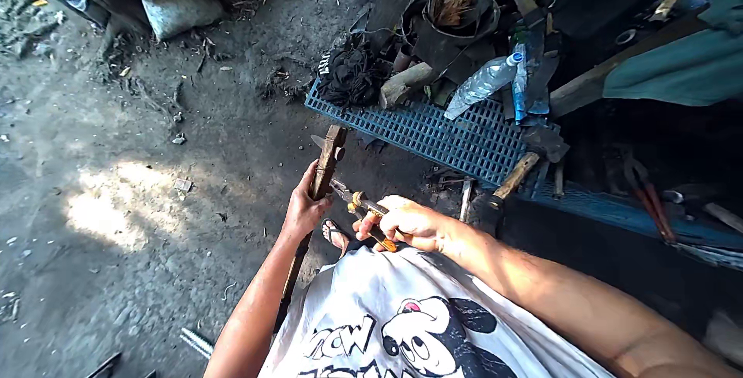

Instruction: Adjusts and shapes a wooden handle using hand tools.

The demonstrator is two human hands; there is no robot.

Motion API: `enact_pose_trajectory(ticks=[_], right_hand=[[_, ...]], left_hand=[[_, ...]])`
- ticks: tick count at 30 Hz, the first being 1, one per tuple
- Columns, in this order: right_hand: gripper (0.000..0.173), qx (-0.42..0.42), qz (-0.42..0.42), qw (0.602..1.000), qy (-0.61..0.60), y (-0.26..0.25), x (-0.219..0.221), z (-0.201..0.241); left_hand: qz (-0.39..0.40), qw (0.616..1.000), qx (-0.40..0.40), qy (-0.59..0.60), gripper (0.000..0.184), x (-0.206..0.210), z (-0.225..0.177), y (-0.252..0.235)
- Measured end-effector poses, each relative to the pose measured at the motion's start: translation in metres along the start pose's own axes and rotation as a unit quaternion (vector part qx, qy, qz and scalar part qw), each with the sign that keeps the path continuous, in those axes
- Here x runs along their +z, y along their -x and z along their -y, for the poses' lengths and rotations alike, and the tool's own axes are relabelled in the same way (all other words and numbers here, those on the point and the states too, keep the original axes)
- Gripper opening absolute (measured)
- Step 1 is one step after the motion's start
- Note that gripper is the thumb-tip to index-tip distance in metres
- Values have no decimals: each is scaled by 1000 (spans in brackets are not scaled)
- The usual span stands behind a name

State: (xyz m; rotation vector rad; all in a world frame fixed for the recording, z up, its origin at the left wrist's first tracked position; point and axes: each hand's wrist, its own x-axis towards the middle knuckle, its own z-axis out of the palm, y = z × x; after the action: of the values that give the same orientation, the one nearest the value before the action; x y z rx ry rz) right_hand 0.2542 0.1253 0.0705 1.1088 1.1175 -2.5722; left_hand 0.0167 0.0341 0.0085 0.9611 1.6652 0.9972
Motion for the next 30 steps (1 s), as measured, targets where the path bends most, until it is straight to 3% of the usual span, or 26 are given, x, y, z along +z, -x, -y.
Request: enact_pose_trajectory(ticks=[5, 8, 12, 16, 23, 30], right_hand=[[29, 21, -27, 999, -28, -9, 5, -2], [28, 28, -32, 999, -32, -10, 8, 1], [28, 37, -8, 993, -112, -11, 9, -4], [31, 2, 69, 968, -239, -14, 17, -19], [35, -8, 128, 941, -312, -17, 31, -28], [32, -29, 135, 932, -335, -12, 26, -28]], left_hand=[[-9, 1000, 9, 6, 92, 7, 9, 2], [-40, 996, -4, -84, 88, 10, 15, 0], [-71, 980, -46, -179, 86, 16, 11, 3], [-99, 973, -54, -199, 84, 26, 1, 7], [-150, 960, -19, -235, 82, 31, 4, 6], [-144, 964, 25, -224, 73, 29, 10, 7]])
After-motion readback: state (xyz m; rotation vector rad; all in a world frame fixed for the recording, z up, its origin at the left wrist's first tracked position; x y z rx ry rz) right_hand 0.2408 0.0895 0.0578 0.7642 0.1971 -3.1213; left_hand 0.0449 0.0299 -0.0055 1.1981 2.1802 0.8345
